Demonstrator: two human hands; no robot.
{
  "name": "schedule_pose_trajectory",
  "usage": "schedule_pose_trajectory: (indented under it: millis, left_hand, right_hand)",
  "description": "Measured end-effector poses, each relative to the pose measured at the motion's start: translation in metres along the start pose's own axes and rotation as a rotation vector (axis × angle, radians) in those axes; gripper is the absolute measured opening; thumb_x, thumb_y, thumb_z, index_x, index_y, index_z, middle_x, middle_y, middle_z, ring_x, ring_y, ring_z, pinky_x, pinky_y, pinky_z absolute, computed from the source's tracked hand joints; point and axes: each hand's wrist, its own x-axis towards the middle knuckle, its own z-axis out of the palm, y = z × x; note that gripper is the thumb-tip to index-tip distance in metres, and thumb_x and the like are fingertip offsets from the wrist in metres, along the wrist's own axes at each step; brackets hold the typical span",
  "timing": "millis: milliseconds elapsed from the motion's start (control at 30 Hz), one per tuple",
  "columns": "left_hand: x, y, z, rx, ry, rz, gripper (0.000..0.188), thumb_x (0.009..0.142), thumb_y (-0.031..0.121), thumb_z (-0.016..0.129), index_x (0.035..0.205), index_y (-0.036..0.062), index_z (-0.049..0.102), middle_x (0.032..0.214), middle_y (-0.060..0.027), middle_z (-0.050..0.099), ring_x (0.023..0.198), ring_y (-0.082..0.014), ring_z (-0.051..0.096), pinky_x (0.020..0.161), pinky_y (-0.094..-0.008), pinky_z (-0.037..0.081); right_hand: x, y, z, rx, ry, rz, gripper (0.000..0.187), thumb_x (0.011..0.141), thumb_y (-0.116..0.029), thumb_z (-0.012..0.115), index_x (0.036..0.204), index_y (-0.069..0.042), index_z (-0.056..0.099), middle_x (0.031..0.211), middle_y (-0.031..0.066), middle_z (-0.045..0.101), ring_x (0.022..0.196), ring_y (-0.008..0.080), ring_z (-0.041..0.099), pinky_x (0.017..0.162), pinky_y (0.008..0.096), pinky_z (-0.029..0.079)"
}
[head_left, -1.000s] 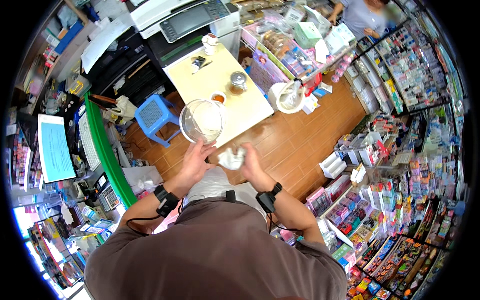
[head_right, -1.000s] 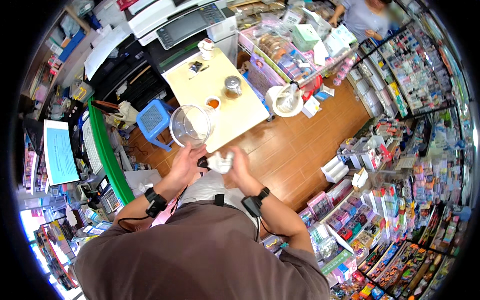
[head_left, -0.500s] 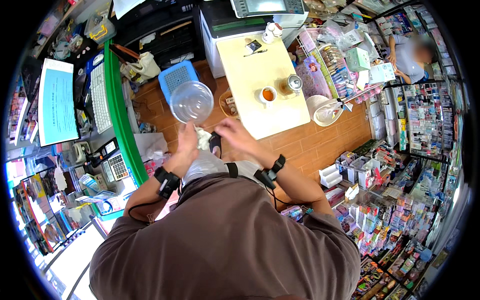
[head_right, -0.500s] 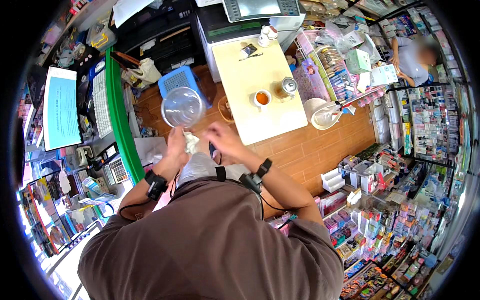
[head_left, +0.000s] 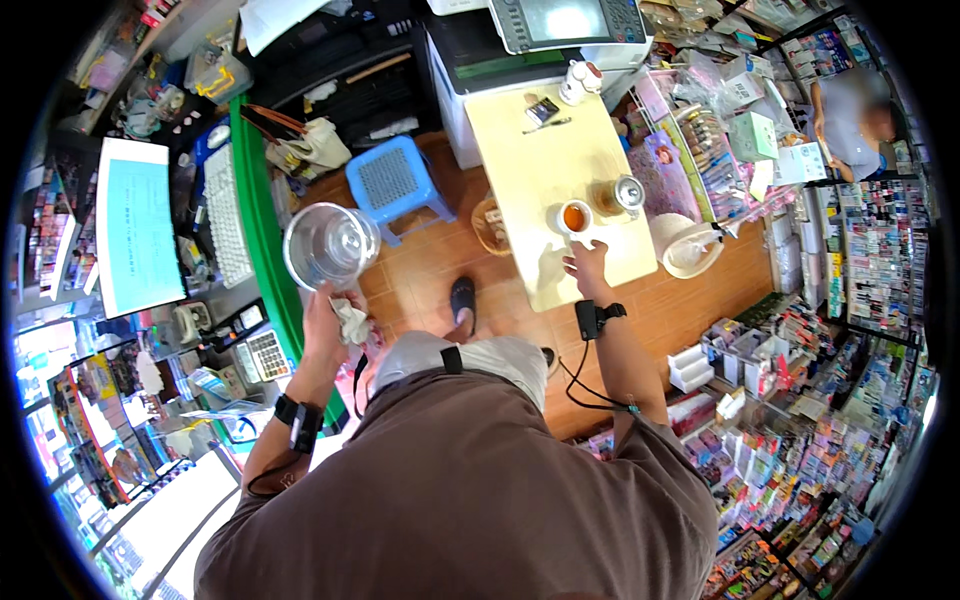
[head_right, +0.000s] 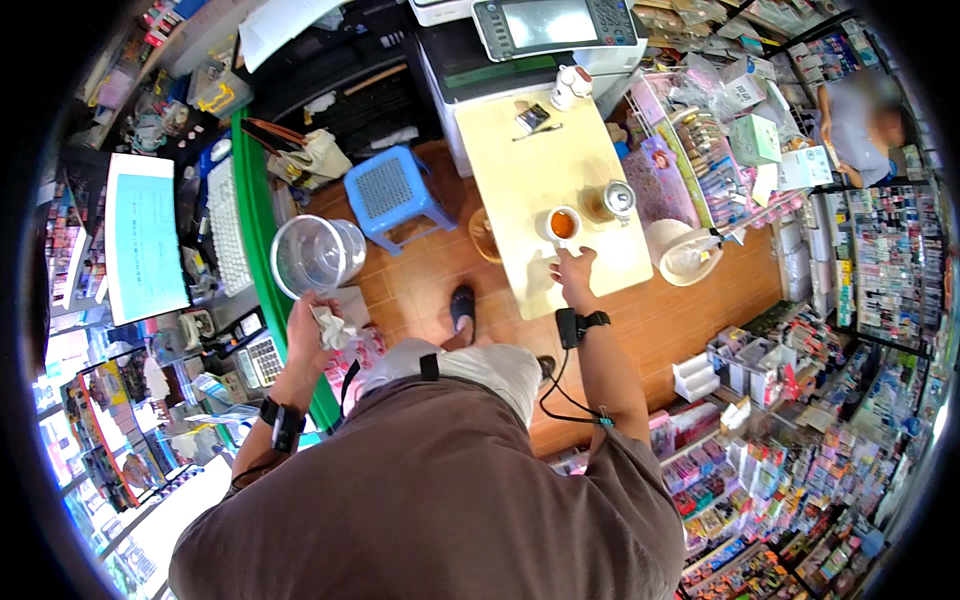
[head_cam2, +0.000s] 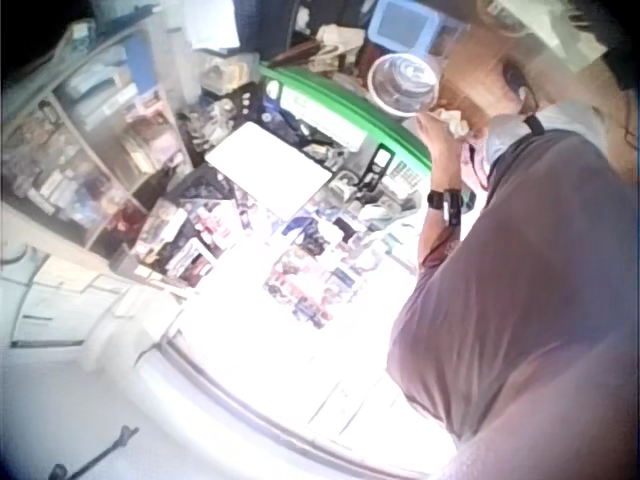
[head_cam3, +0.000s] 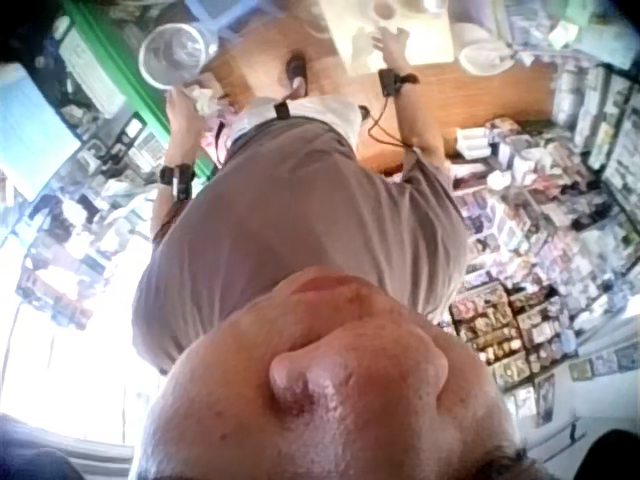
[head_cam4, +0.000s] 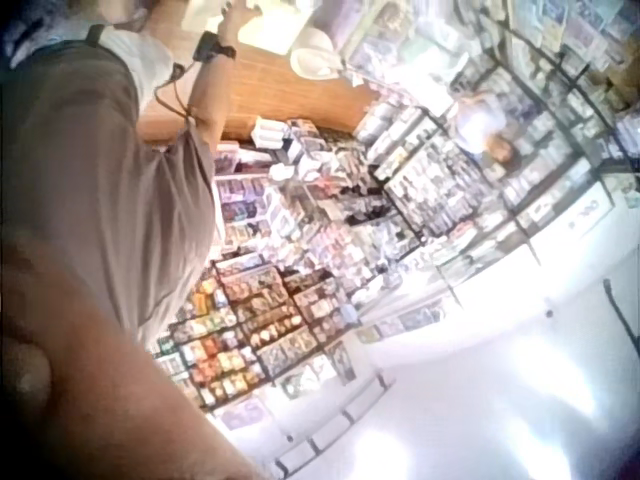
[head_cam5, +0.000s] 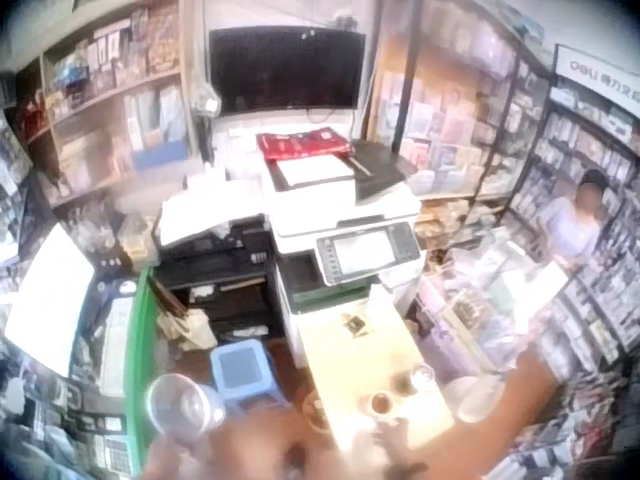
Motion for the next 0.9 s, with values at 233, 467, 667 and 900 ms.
schedule_pose_trajectory:
  millis: [233,467,667,900]
  left_hand:
    - [0.011,0.001,-0.002,0.017,-0.081,-0.073,0.028,0.101,0.029,0.051,0.099,0.0023,0.058,0.084,-0.0132,0.066,0.071,-0.0219,0.064,0.064,-0.0345,0.054]
    - [0.014,0.007,0.002,0.022,-0.088,-0.088,0.029,0.102,0.028,0.049,0.1,0.0011,0.059,0.082,-0.013,0.067,0.065,-0.0203,0.064,0.057,-0.0338,0.054]
    - [0.02,0.011,0.018,0.048,-0.138,-0.029,0.024,0.101,0.024,0.048,0.099,0.0024,0.057,0.082,-0.0137,0.068,0.065,-0.0217,0.064,0.057,-0.0349,0.053]
    - [0.015,0.013,0.052,0.085,-0.251,-0.051,0.022,0.099,0.026,0.05,0.1,0.0043,0.055,0.081,-0.0111,0.067,0.064,-0.0199,0.063,0.057,-0.0344,0.053]
  right_hand:
    - [0.06,0.043,-0.018,0.03,-0.035,-0.094,0.03,0.095,-0.023,0.064,0.111,-0.002,0.05,0.084,0.0086,0.063,0.069,0.0165,0.065,0.055,0.0302,0.052]
    - [0.064,0.057,-0.008,-0.009,-0.106,-0.246,0.021,0.1,-0.02,0.06,0.093,0.0,0.056,0.078,0.0103,0.066,0.063,0.017,0.066,0.055,0.0293,0.055]
    - [0.034,0.041,-0.016,0.019,-0.044,-0.282,0.022,0.1,-0.018,0.06,0.097,0.004,0.054,0.077,0.0141,0.065,0.064,0.02,0.069,0.052,0.0293,0.054]
    - [-0.044,-0.017,-0.08,-0.136,-0.133,-0.37,0.024,0.1,-0.021,0.06,0.094,0.001,0.056,0.082,0.0136,0.067,0.07,0.0205,0.071,0.061,0.0308,0.058]
